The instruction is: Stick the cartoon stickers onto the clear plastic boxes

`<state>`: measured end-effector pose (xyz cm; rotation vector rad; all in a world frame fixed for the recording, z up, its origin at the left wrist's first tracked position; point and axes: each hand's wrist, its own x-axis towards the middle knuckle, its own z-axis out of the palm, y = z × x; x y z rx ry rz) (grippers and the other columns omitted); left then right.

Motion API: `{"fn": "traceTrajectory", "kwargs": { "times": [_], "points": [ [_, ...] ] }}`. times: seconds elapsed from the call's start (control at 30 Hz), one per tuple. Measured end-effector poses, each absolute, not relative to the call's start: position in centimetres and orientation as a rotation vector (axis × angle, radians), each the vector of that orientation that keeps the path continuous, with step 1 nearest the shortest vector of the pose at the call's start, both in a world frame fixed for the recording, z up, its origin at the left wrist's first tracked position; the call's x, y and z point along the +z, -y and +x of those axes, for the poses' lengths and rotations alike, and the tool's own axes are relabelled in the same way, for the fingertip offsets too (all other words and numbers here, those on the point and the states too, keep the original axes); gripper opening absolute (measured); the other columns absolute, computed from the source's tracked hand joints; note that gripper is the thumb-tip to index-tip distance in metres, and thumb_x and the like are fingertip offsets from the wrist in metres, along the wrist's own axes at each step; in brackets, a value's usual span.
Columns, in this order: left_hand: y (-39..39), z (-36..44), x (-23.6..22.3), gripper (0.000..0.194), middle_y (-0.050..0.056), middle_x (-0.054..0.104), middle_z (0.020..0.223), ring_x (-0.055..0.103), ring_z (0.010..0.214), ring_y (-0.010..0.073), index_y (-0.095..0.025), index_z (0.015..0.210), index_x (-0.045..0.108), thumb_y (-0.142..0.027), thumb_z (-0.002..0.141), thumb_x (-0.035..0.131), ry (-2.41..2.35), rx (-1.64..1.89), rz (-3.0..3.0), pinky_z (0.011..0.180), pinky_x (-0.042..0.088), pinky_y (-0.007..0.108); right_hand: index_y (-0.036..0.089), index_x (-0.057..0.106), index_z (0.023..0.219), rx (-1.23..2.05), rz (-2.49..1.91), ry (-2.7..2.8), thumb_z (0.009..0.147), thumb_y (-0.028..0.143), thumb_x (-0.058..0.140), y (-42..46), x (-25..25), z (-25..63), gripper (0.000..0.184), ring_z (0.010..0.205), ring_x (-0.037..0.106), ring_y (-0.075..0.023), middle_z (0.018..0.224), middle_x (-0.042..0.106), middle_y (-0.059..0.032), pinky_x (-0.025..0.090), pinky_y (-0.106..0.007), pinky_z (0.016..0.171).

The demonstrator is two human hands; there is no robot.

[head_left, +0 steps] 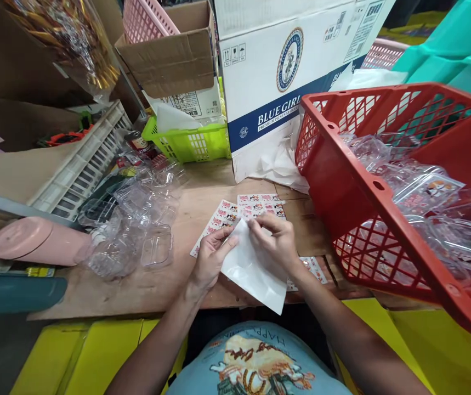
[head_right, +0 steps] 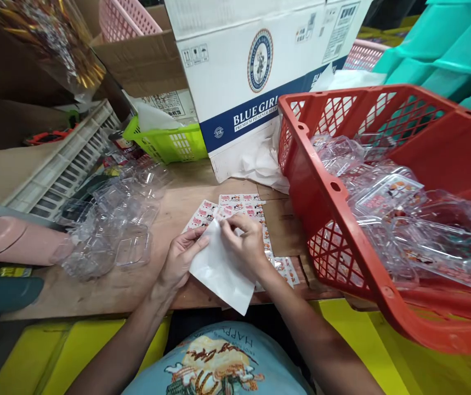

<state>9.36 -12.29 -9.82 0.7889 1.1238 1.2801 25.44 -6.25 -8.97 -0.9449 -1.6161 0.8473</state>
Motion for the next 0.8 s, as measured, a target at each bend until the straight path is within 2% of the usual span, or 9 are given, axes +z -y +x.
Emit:
{"fn": "traceTrajectory", "kwargs": {
  "times": [0.13,0.2,0.27,0.33,0.4,0.47,0.57,0.67,0.8],
  "points": [
    [11.5,7.9,-10.2,0.038,0.014,0.066,0.118,0.057,0.115,0.0291,-0.016,0.11,0.072,-0.03,0.075,0.073,-1.644,1.46,1.108,0.1,0.045,0.044,0.016,0.067,0.072,0.778,-1.026,1.351,0.091,0.026,0.06,4.8,-8.1,26.3,0.023,0.065,0.055,-0.0137,0.07,0.061,-0.0022,0.043,-0.025,0.06],
    [11.2,8.1,-9.6,0.036,0.013,0.064,0.12,0.051,0.122,0.03,-0.018,0.109,0.073,-0.033,0.077,0.072,-1.739,1.459,1.244,0.107,0.039,0.044,0.017,0.071,0.077,0.698,-1.005,1.292,0.09,0.027,0.062,4.6,-7.6,26.5,0.019,0.07,0.056,-0.015,0.074,0.061,-0.0029,0.044,-0.027,0.064],
    [10.9,9.0,-8.5,0.035,0.014,0.068,0.108,0.058,0.113,0.0292,-0.016,0.1,0.076,-0.044,0.083,0.066,-1.475,1.285,1.149,0.102,0.043,0.043,0.02,0.075,0.086,0.606,-0.928,1.375,0.091,0.024,0.061,4.8,-7.4,26.6,0.015,0.076,0.057,-0.0166,0.081,0.062,-0.0041,0.046,-0.03,0.068],
    [10.5,10.0,-7.5,0.045,0.014,0.071,0.094,0.064,0.097,0.026,-0.013,0.09,0.077,-0.054,0.086,0.059,-1.078,1.103,0.841,0.092,0.049,0.041,0.024,0.077,0.095,0.526,-0.808,1.569,0.089,0.021,0.064,5.3,-7.6,26.8,0.015,0.082,0.056,-0.018,0.085,0.062,-0.0043,0.047,-0.034,0.076],
    [10.0,10.7,-6.9,0.036,0.011,0.072,0.09,0.065,0.088,0.0205,-0.014,0.087,0.076,-0.048,0.084,0.066,-0.832,1.107,0.535,0.087,0.051,0.036,0.028,0.077,0.098,0.506,-0.702,1.739,0.085,0.019,0.069,5.8,-8.2,27.3,0.018,0.086,0.055,-0.019,0.086,0.062,-0.0037,0.046,-0.037,0.082],
    [9.7,11.1,-7.0,0.018,0.006,0.073,0.09,0.064,0.083,0.0146,-0.016,0.087,0.076,-0.031,0.078,0.076,-0.778,1.264,0.368,0.088,0.05,0.032,0.029,0.077,0.103,0.62,-0.703,1.72,0.084,0.02,0.071,6.5,-9.0,27.5,0.022,0.091,0.056,-0.0196,0.091,0.062,-0.0041,0.045,-0.038,0.086],
    [10.0,12.0,-7.6,0.014,0.004,0.072,0.096,0.063,0.088,0.0137,-0.017,0.088,0.076,-0.027,0.078,0.076,-0.829,1.503,0.378,0.09,0.048,0.029,0.026,0.073,0.11,0.993,-0.831,1.382,0.088,0.029,0.067,7.8,-10.0,26.7,0.023,0.098,0.059,-0.02,0.105,0.064,-0.0064,0.048,-0.035,0.086],
    [11.4,12.5,-7.6,0.021,0.007,0.069,0.099,0.06,0.099,0.0179,-0.017,0.092,0.077,-0.034,0.086,0.067,-0.992,1.6,0.765,0.094,0.045,0.03,0.019,0.073,0.098,1.278,-0.881,1.192,0.086,0.034,0.069,9.1,-10.1,25.2,0.02,0.09,0.061,-0.0184,0.098,0.068,-0.006,0.049,-0.033,0.084],
    [14.8,8.6,-6.2,0.045,0.01,0.059,0.111,0.056,0.105,0.0217,-0.02,0.127,0.063,-0.037,0.086,0.067,-1.615,1.528,1.51,0.097,0.044,0.034,0.018,0.069,0.084,1.114,-0.96,1.176,0.083,0.032,0.072,9.3,-8.6,25.7,0.015,0.084,0.058,-0.0171,0.086,0.063,-0.0033,0.047,-0.031,0.082]
  ]
}}
